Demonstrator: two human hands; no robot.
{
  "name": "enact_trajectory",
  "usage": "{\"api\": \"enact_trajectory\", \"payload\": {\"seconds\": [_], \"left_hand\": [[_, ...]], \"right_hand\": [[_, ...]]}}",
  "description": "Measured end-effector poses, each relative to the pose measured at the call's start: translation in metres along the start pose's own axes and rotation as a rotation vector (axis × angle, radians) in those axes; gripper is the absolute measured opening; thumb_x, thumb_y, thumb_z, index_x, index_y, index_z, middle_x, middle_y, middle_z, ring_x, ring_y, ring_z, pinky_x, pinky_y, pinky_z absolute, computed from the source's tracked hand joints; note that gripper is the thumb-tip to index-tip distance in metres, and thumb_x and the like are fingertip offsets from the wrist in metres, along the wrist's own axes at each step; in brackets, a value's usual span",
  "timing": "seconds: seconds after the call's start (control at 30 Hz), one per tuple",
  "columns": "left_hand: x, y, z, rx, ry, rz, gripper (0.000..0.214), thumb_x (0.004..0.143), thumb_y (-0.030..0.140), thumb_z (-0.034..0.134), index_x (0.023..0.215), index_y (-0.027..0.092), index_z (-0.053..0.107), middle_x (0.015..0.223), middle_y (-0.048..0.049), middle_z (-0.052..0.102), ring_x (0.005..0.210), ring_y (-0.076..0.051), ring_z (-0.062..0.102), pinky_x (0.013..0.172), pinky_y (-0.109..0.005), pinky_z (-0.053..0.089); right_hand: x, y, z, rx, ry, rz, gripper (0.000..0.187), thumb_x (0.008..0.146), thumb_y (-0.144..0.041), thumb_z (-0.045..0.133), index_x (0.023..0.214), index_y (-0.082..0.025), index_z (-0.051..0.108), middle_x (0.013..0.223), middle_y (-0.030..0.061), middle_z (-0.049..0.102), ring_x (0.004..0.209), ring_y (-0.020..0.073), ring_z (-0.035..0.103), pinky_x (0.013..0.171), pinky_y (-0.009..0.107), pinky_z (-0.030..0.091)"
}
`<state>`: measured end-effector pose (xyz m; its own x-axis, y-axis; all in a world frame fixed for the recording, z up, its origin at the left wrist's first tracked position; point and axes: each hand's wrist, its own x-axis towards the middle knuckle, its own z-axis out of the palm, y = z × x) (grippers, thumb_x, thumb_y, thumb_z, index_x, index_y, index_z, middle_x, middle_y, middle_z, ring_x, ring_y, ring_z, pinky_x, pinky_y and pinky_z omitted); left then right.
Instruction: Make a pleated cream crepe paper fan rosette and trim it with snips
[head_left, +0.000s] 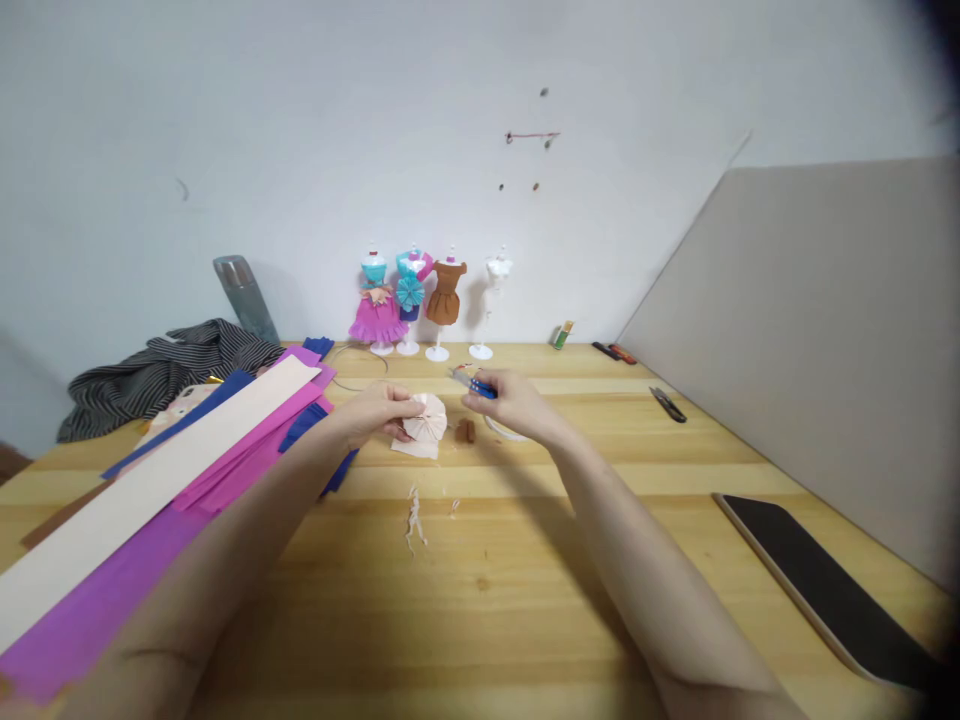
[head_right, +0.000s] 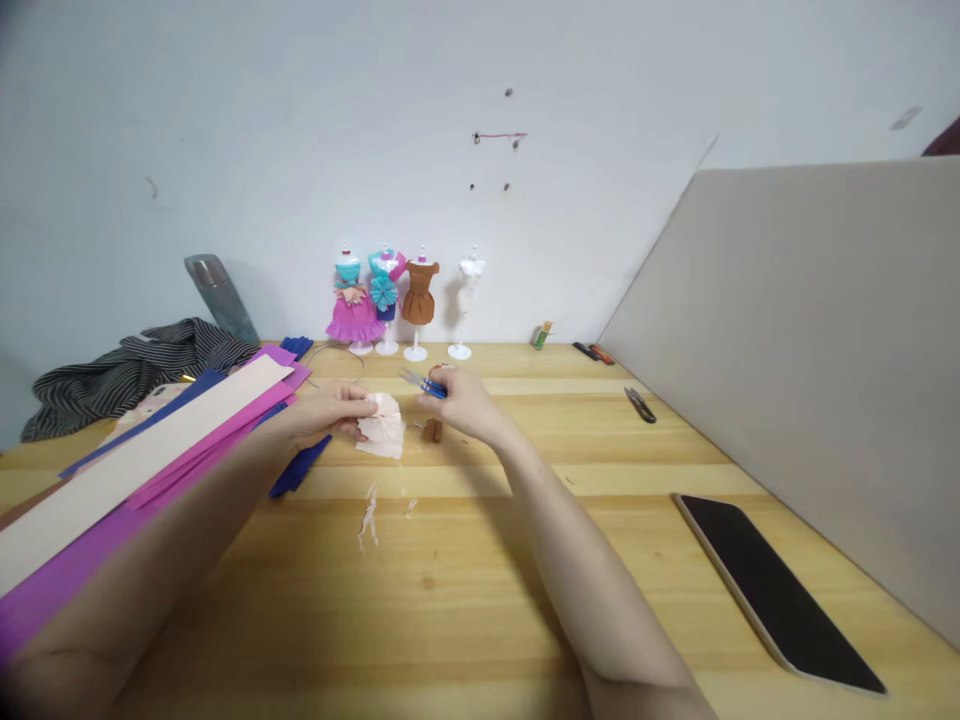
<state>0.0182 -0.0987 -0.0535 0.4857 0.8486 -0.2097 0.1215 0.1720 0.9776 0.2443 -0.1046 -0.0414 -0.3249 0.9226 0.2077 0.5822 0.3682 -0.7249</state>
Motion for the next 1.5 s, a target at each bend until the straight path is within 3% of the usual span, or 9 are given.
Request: {"api": "enact_trajectory", "payload": {"seconds": [0.17,0.33,0.47,0.6,0.7,0.83,1.07,1.2,1.5], "left_hand": [[-0.009,-0.016,-0.016,0.016,0.071,-0.102,0.036,0.06,0.038,0.078,0.079,0.009,0.071,0.072,-0.0105,0.072,0.062,-0.015,0.066,0.06,-0.023,0.054],[-0.025,-0.033,-0.027,0.096,0.059,-0.2,0.034,0.061,0.039,0.076,0.077,0.01,0.071,0.07,-0.0105,0.072,0.06,-0.016,0.065,0.055,-0.023,0.052],[-0.032,-0.045,-0.027,0.195,-0.026,-0.23,0.026,0.064,0.034,0.074,0.072,0.01,0.072,0.061,-0.0067,0.069,0.055,-0.014,0.062,0.049,-0.019,0.046],[-0.031,-0.052,-0.023,0.215,-0.077,-0.207,0.026,0.067,0.035,0.071,0.074,0.009,0.072,0.063,-0.0056,0.069,0.058,-0.014,0.063,0.053,-0.02,0.047],[-0.031,-0.054,-0.02,0.183,-0.074,-0.165,0.029,0.068,0.037,0.071,0.076,0.009,0.071,0.066,-0.0059,0.068,0.06,-0.014,0.063,0.057,-0.021,0.049],[-0.033,-0.057,-0.016,0.121,-0.001,-0.101,0.033,0.067,0.04,0.072,0.08,0.01,0.07,0.069,-0.006,0.068,0.063,-0.014,0.063,0.058,-0.022,0.049],[-0.044,-0.067,-0.014,-0.044,0.092,-0.051,0.049,0.064,0.051,0.074,0.091,0.01,0.066,0.082,-0.0082,0.069,0.072,-0.015,0.064,0.06,-0.023,0.05],[-0.05,-0.073,-0.01,-0.19,0.106,-0.095,0.052,0.056,0.038,0.083,0.095,0.009,0.067,0.088,-0.0105,0.07,0.074,-0.015,0.065,0.062,-0.024,0.052],[-0.052,-0.085,-0.008,-0.214,0.242,-0.062,0.037,0.052,0.03,0.085,0.076,0.009,0.066,0.064,-0.0051,0.069,0.054,-0.012,0.062,0.054,-0.022,0.049]], "right_hand": [[0.0,0.037,-0.007,-0.241,-0.522,0.106,0.007,0.054,-0.021,0.071,0.055,-0.019,0.064,0.048,-0.0045,0.054,0.047,0.0104,0.045,0.048,0.024,0.031],[0.006,0.061,0.009,-0.33,-0.652,0.208,0.012,0.048,-0.024,0.077,0.048,-0.019,0.066,0.038,-0.0044,0.05,0.036,0.0103,0.044,0.043,0.025,0.03],[0.005,0.045,0.009,-0.424,-0.604,0.225,0.028,0.052,-0.03,0.076,0.037,-0.018,0.056,0.037,-0.0019,0.048,0.037,0.0103,0.042,0.043,0.026,0.027],[-0.004,0.008,0.012,-0.512,-0.461,0.128,0.023,0.068,-0.037,0.066,0.055,-0.018,0.066,0.052,0.0014,0.058,0.048,0.0126,0.048,0.048,0.027,0.029],[-0.011,-0.015,0.031,-0.329,-0.473,0.031,0.014,0.074,-0.029,0.063,0.074,-0.016,0.068,0.067,0.0032,0.067,0.06,0.0139,0.057,0.053,0.024,0.036],[-0.014,-0.022,0.07,0.206,-0.366,0.183,0.042,0.074,-0.027,0.067,0.112,-0.016,0.053,0.08,0.0051,0.068,0.061,0.014,0.061,0.05,0.022,0.043],[-0.006,-0.009,0.106,0.577,-0.21,0.247,0.015,0.07,-0.011,0.063,0.08,-0.016,0.053,0.052,-0.0054,0.055,0.042,0.0081,0.052,0.043,0.019,0.043],[-0.007,-0.004,0.111,0.655,-0.179,0.19,0.016,0.068,-0.015,0.065,0.082,-0.015,0.056,0.055,-0.006,0.056,0.041,0.0061,0.05,0.042,0.018,0.041],[-0.011,-0.004,0.119,0.66,-0.269,0.142,0.026,0.062,-0.012,0.068,0.086,-0.016,0.059,0.058,-0.0068,0.055,0.048,0.0065,0.051,0.046,0.018,0.044]]}}
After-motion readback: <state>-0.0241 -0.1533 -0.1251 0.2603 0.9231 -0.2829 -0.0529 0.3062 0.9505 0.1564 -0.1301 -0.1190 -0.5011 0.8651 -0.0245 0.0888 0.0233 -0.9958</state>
